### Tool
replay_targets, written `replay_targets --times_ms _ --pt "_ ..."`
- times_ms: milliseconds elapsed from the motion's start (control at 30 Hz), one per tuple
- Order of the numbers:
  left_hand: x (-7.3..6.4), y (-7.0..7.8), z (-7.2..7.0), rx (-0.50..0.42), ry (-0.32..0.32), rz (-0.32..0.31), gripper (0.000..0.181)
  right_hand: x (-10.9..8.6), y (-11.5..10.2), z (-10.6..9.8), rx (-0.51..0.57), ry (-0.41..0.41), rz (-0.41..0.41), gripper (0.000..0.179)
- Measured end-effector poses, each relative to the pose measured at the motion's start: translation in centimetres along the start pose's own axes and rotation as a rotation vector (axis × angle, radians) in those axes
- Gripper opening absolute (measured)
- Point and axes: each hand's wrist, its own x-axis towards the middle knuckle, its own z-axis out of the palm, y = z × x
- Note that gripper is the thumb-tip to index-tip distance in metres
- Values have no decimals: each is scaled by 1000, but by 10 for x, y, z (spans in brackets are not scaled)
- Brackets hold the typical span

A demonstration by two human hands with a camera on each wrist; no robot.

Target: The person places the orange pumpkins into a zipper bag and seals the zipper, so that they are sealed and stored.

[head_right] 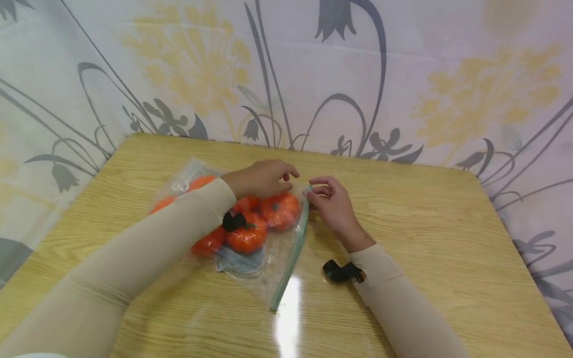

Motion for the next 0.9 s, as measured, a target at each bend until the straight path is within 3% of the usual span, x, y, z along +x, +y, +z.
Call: replay_targets --times_ms 267,467,667,900 --pt "1 -1 3 -21 -8 -23 24 1 -1 3 10 -4 2 43" --pt "2 0 5 -16 16 -27 15 1 1 1 -34 -32 73 37" --pt "3 -1 7 -19 43 -41 14 0 1 4 -30 -71 130 29" --pt "2 -1 9 29 108 -67 15 -2 -2 6 -32 -99 105 22"
